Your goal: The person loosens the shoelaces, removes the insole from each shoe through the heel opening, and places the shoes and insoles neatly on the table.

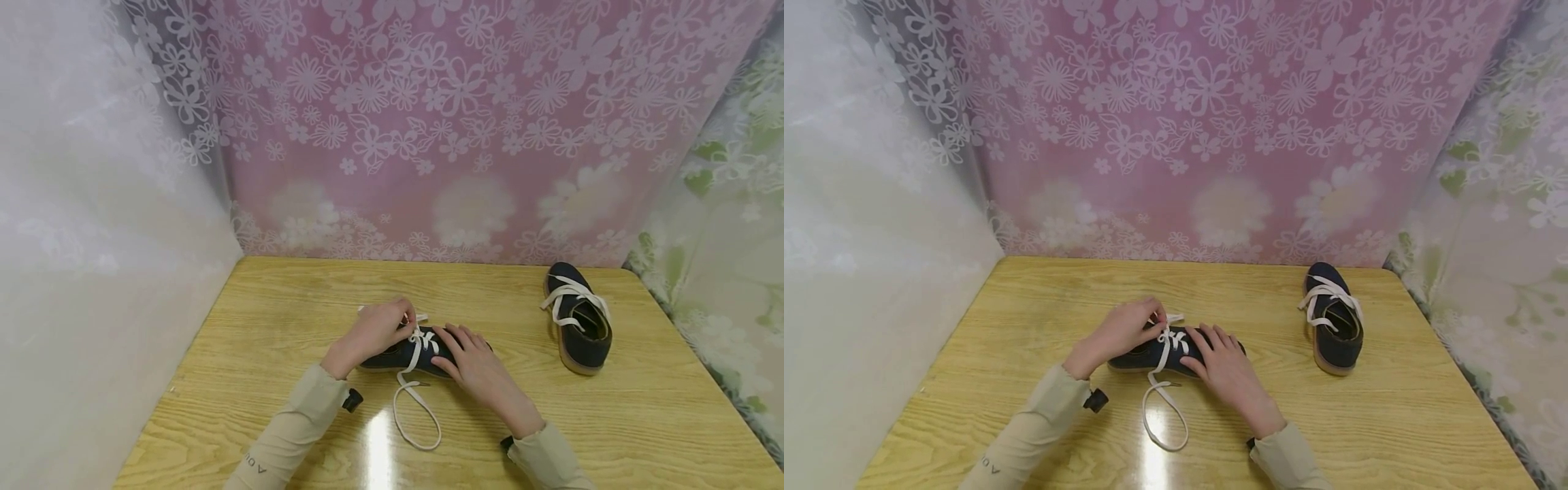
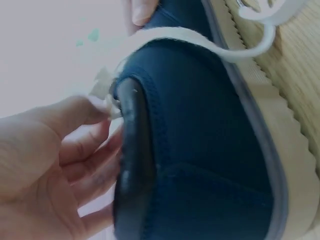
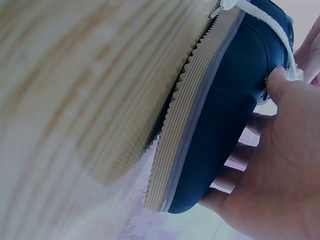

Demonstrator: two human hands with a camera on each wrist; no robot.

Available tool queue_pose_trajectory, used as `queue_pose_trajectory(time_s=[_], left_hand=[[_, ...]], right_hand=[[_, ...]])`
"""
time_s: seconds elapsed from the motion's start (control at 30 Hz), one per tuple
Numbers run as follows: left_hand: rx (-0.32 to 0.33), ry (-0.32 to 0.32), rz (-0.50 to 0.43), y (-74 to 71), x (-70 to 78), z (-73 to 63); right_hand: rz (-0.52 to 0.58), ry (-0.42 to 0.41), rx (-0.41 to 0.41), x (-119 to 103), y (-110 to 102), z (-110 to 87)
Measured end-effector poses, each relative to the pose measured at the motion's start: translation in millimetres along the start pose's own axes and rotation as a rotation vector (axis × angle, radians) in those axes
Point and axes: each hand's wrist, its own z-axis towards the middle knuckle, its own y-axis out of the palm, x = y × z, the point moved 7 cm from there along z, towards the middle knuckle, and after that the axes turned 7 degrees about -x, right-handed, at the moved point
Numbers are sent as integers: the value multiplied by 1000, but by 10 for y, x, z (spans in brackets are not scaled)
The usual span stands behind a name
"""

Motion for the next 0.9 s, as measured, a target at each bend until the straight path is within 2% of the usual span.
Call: queue_pose_trajectory(time_s=[0.1, 0.17, 0.23, 0.33, 0.4, 0.47, 0.67, 0.8, 0.9], left_hand=[[66, -54, 55, -9, -53, 6], [67, -75, 51, 11, -75, 10], [33, -67, 12, 49, -77, 19], [-56, -34, -53, 107, -46, 33], [-111, -18, -64, 134, -24, 36], [-134, -10, -43, 135, -5, 38], [-66, -19, -33, 78, 4, 46], [-13, -51, -93, 29, -4, 42], [51, -67, -128, -57, 4, 41]], right_hand=[[-6, -1, 1, -2, 0, 0], [-5, -7, 3, -8, -5, -5], [-1, -11, 3, -15, -9, -8], [3, -15, 9, -21, -18, -17], [2, -14, 12, -21, -18, -18], [2, -14, 13, -19, -15, -19], [11, -8, 8, -14, -6, -19], [17, -3, -3, -15, -1, -19], [16, 0, -8, -17, 1, -20]])
